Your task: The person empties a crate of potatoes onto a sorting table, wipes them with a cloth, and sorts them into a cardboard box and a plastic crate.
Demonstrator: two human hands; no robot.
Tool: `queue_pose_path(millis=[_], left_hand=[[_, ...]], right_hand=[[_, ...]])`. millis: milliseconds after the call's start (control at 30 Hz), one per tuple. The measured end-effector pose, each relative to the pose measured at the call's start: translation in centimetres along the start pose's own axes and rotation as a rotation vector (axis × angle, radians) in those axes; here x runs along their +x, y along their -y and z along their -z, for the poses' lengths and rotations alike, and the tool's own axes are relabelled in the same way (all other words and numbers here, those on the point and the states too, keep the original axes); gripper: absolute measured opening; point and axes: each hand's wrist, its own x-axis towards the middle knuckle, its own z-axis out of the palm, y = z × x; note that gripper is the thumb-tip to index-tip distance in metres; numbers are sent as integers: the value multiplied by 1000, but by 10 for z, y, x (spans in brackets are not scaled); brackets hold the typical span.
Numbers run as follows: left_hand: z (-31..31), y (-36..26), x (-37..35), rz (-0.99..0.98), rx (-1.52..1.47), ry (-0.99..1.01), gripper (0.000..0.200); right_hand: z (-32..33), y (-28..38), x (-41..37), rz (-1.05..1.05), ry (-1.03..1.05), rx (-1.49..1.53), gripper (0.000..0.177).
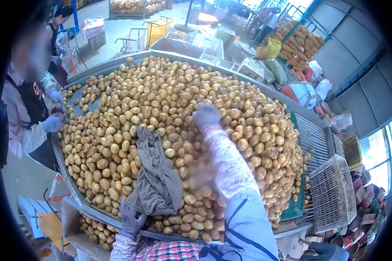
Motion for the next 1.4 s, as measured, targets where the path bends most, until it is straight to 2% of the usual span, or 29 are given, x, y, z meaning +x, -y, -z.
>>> queue_pose_path(millis=[33, 133, 233, 267, 333, 400, 433, 500, 533, 567, 600, 633, 700, 733, 767, 800, 833, 867, 900, 933, 967, 1000, 1033, 1100, 1200, 1267, 1333, 1367, 1400], left_hand=[[2, 0, 2, 9, -22, 14, 61], [12, -5, 11, 27, -92, 45, 61], [35, -9, 14, 33, -103, 49, 61], [44, -11, 16, 36, -71, 23, 61], [58, -3, 11, 17, 16, -16, 59], [72, 3, 8, 46, -8, -109, 57], [80, 2, 6, 58, -22, -149, 56], [91, -7, 12, 195, -343, -216, 47], [92, -14, 15, 297, -561, -229, 45], [95, -22, 22, 395, -777, -239, 42], [101, -40, 37, 457, -1003, -186, 43], [97, -60, 51, 471, -1193, -180, 45], [84, -89, 69, 508, -1565, -158, 50], [72, -84, 72, 449, -1452, -70, 54], [54, -77, 74, 393, -1335, 16, 57], [50, -75, 79, 430, -1477, 71, 60], [49, -74, 84, 478, -1614, 125, 63], [49, -75, 91, 628, -2013, 145, 65], [48, -76, 89, 784, -2417, 146, 68], [21, -47, 79, 531, -2638, 304, 71], [35, -52, 74, 725, -2598, 203, 69], [39, -52, 70, 711, -2591, 184, 69], [40, -50, 69, 681, -2582, 161, 68], [42, -41, 64, 518, -2516, 159, 64], [56, -39, 52, 398, -2254, 51, 63], [70, -44, 48, 322, -2132, 2, 74], [79, -43, 42, 321, -1927, -16, 77], [83, -43, 40, 318, -1829, -39, 79], [90, -45, 38, 332, -1764, -46, 82]], right_hand=[[-4, -14, 17, -16, -62, -83, 32], [-17, -29, 36, 64, -54, -320, 37], [-14, -22, 41, 72, 168, -286, 42], [-23, -29, 44, 3, 269, -205, 46], [-50, -34, 29, -107, 157, -37, 50], [-63, -22, 12, -178, 139, 13, 49], [-34, 5, -20, -147, 175, -77, 47], [4, 30, -57, 0, 339, -48, 53], [-9, 30, -65, 140, 343, -9, 50], [-12, 39, -81, 181, 280, 225, 42], [-34, 44, -99, 268, 70, 356, 39], [-20, 62, -119, 240, 269, 546, 38], [-27, 92, -165, 449, 21, 631, 35], [-29, 104, -187, 519, -63, 728, 35], [-26, 107, -205, 609, -21, 671, 33], [-22, 110, -220, 699, 20, 613, 32], [-11, 112, -223, 684, 235, 668, 31], [-1, 114, -227, 643, 443, 707, 31], [3, 105, -221, 592, 322, 777, 30], [3, 95, -215, 546, 212, 847, 30], [-9, 82, -204, 488, 158, 617, 30], [-16, 74, -205, 427, 113, 407, 32], [0, 78, -224, 478, 41, 330, 36], [-45, 71, -241, 475, 160, 312, 39], [-65, 92, -266, 552, 9, 115, 33], [-52, 90, -258, 623, 24, 217, 25], [-73, 71, -241, 220, 322, 758, 11], [-87, 58, -234, 279, 371, 1018, 6], [-69, 61, -238, 256, 390, 1203, 5]])
